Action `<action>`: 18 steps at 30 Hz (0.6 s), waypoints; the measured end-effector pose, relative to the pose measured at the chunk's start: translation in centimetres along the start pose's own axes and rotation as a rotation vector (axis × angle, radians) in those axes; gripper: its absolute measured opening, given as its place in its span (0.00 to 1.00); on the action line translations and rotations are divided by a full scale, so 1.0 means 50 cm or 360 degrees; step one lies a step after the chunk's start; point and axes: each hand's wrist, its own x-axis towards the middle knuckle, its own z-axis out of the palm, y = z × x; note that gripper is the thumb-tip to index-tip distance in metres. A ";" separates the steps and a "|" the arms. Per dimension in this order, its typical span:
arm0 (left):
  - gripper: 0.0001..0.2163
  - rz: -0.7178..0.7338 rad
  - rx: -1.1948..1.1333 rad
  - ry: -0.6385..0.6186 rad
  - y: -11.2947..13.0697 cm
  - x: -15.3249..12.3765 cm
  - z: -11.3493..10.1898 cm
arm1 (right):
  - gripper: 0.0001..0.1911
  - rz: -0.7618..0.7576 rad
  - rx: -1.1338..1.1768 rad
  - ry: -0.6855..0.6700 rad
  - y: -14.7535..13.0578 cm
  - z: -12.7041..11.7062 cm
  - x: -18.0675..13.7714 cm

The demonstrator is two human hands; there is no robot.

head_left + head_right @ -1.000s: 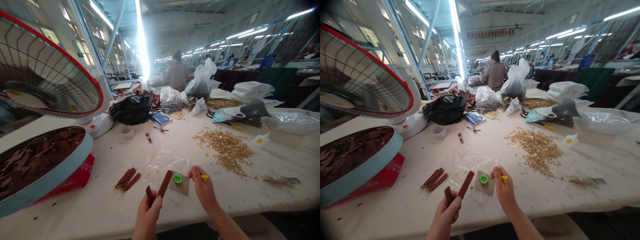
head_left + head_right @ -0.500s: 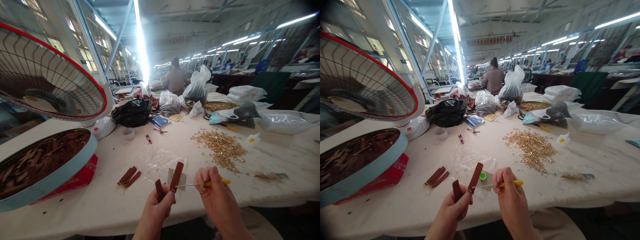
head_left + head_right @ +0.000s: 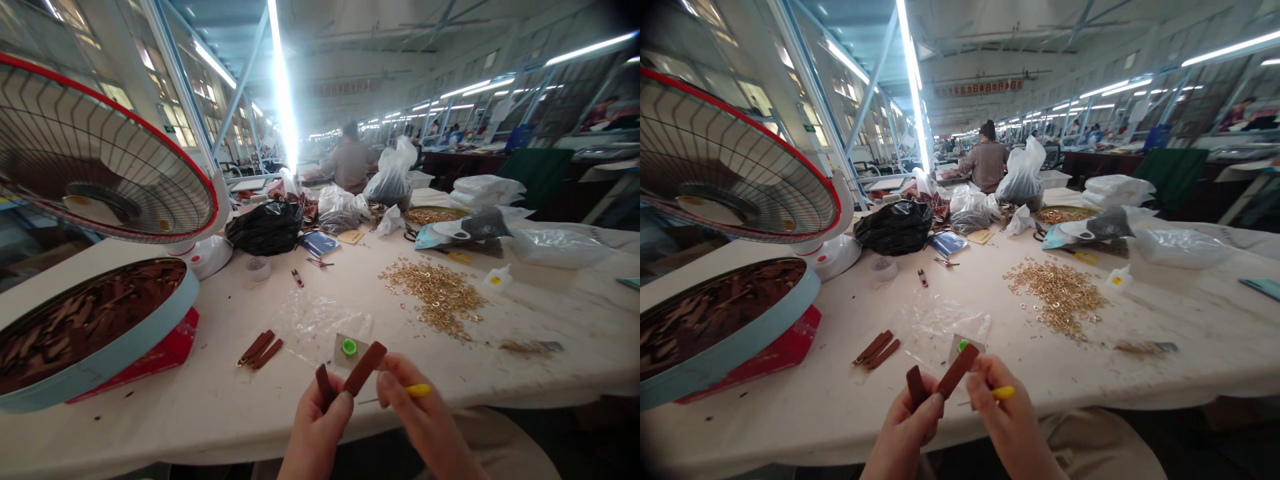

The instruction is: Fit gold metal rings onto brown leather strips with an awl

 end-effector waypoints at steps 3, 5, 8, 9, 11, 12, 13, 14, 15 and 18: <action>0.11 0.0072 0.0099 -0.0068 0.002 -0.007 0.002 | 0.15 0.0051 -0.0156 -0.0287 0.007 0.015 -0.004; 0.12 0.0101 0.0132 -0.0108 0.005 -0.010 0.000 | 0.16 0.0114 -0.0107 -0.0334 0.009 0.023 -0.002; 0.12 0.0137 0.0151 -0.0115 0.007 -0.014 -0.007 | 0.11 0.0249 0.0004 -0.0472 0.013 0.029 0.000; 0.11 0.0159 0.0157 -0.0099 0.008 -0.014 -0.009 | 0.09 0.0280 0.0017 -0.0511 0.017 0.031 0.000; 0.10 0.0216 0.0175 -0.0085 0.008 -0.014 -0.011 | 0.07 0.0313 0.0026 -0.0538 0.024 0.037 0.000; 0.09 0.0242 0.0191 -0.0102 0.007 -0.013 -0.011 | 0.07 0.0321 0.0029 -0.0534 0.028 0.041 0.001; 0.08 0.0264 0.0213 -0.0130 0.006 -0.012 -0.012 | 0.08 0.0332 0.0037 -0.0522 0.031 0.045 0.001; 0.07 0.0282 0.0244 -0.0157 0.005 -0.009 -0.014 | 0.08 0.0345 0.0048 -0.0507 0.034 0.051 0.003; 0.06 0.0288 0.0284 -0.0181 0.002 -0.006 -0.017 | 0.08 0.0359 0.0052 -0.0496 0.037 0.057 0.004; 0.05 0.0301 0.0427 -0.0184 -0.009 0.015 -0.040 | 0.10 0.0418 0.0112 -0.0585 0.048 0.071 0.011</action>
